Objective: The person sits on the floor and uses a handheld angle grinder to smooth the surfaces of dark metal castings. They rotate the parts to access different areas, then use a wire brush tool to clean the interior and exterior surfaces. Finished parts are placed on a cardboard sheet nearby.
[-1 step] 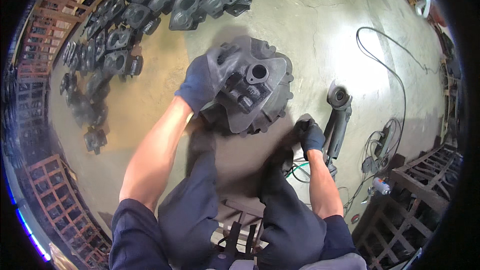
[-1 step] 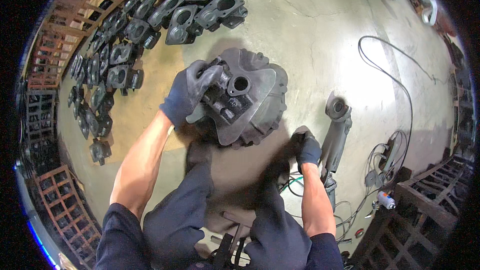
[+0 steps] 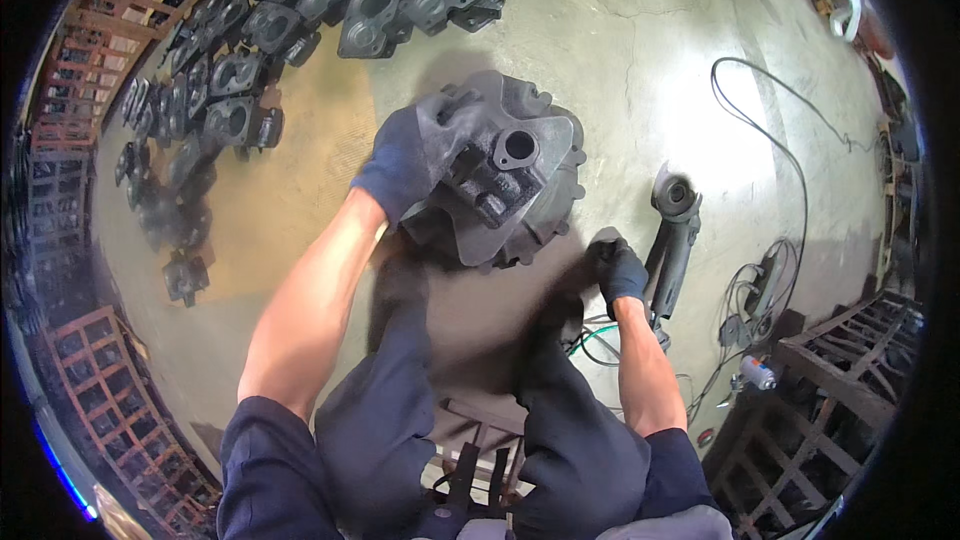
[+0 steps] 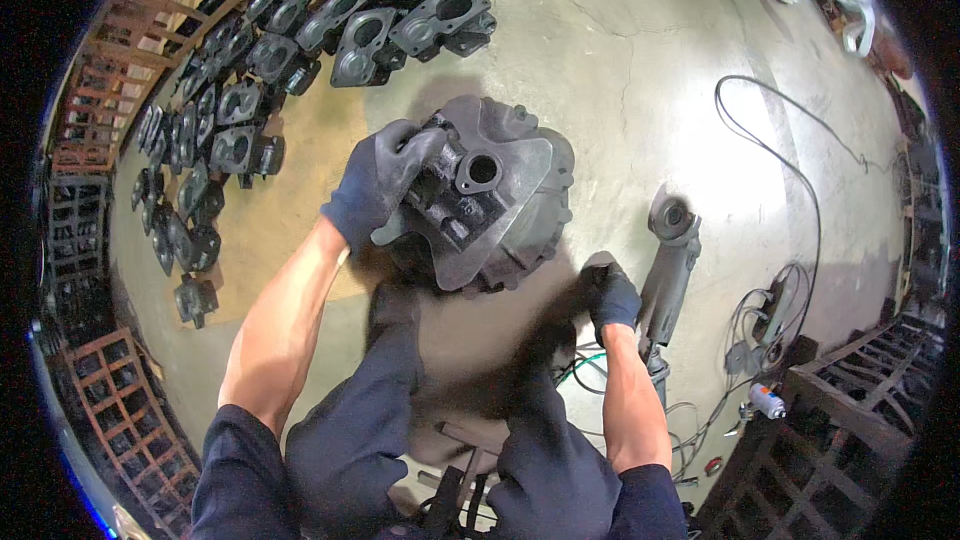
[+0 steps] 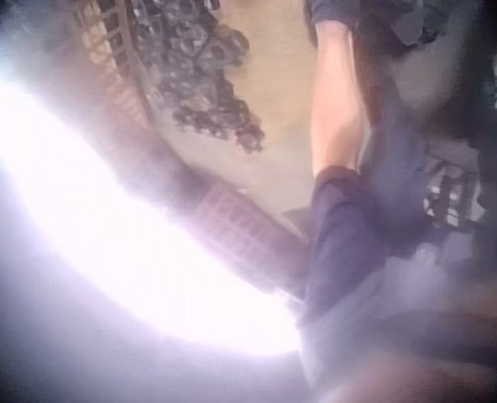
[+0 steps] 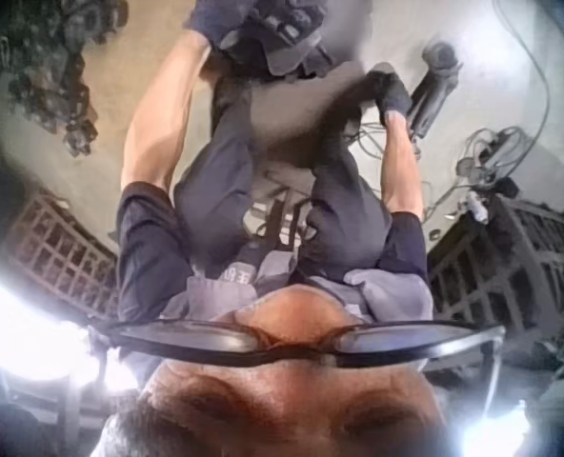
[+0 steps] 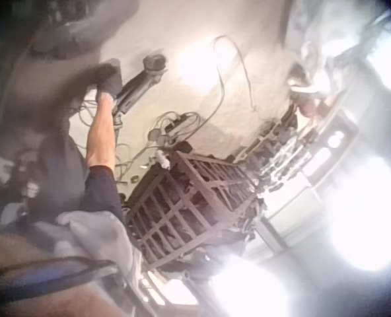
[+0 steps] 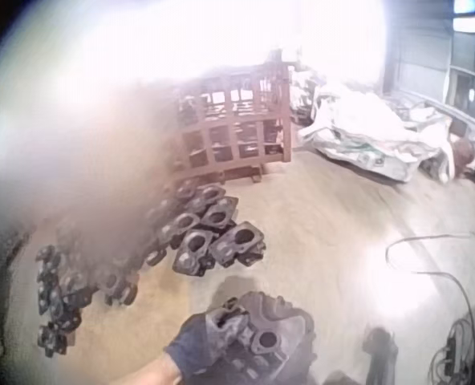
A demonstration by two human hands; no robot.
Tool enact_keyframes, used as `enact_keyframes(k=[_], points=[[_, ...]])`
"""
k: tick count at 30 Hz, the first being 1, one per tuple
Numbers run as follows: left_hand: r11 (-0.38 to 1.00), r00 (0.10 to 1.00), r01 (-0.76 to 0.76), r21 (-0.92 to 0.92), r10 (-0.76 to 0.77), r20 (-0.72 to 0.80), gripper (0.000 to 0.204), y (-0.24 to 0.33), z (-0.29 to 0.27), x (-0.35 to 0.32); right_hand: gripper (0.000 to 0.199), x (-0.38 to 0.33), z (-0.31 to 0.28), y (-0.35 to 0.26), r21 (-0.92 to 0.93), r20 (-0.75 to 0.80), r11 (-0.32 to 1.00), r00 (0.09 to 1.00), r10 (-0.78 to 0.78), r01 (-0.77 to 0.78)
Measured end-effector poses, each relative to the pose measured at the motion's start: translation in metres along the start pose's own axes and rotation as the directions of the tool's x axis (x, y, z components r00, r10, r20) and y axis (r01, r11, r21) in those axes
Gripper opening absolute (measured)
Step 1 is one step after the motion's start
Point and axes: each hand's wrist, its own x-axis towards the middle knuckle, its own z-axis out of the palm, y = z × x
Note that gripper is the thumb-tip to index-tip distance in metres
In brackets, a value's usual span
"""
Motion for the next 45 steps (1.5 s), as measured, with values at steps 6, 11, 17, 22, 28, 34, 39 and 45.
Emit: enact_keyframes(k=[6, 11, 17, 22, 28, 34, 39, 45], points=[[0.967, 0.986, -0.165, 0.192, 0.162, 0.03, 0.035, -0.006, -0.01, 0.005, 0.038, -0.007, -0.032, -0.006, 0.788, 0.172, 0.604, 0.985, -0.026, -0.122], [0.942, 0.95, -0.305, 0.139, 0.31, -0.02, 0.032, -0.017, -0.008, 0.003, 0.032, -0.033, -0.129, -0.08, 0.933, -0.003, 0.354, 0.985, -0.17, 0.064], [0.959, 0.969, -0.244, 0.146, 0.245, 0.009, 0.031, -0.002, -0.009, 0.005, 0.044, -0.038, -0.211, -0.163, 0.863, -0.22, 0.358, 0.903, -0.369, 0.357], [0.955, 0.967, -0.25, 0.159, 0.254, -0.007, 0.03, -0.013, -0.006, 0.008, 0.045, -0.033, -0.208, -0.217, 0.848, -0.198, 0.408, 0.917, -0.347, 0.338], [0.957, 0.965, -0.247, 0.153, 0.258, -0.053, 0.03, -0.006, -0.005, 0.006, 0.044, -0.032, -0.197, -0.222, 0.774, -0.199, 0.479, 0.877, -0.438, 0.415], [0.963, 0.971, -0.225, 0.145, 0.234, -0.043, 0.031, -0.004, -0.009, 0.004, 0.044, -0.038, -0.202, -0.235, 0.446, -0.22, 0.661, 0.789, -0.573, 0.604], [0.964, 0.972, -0.217, 0.155, 0.228, -0.054, 0.031, -0.004, -0.008, 0.005, 0.043, -0.038, -0.212, -0.241, 0.13, -0.241, 0.653, 0.662, -0.709, 0.746], [0.981, 0.988, -0.149, 0.121, 0.145, 0.048, 0.029, 0.01, -0.017, 0.002, 0.04, -0.034, -0.224, -0.242, 0.078, -0.152, 0.63, 0.633, -0.759, 0.773]])
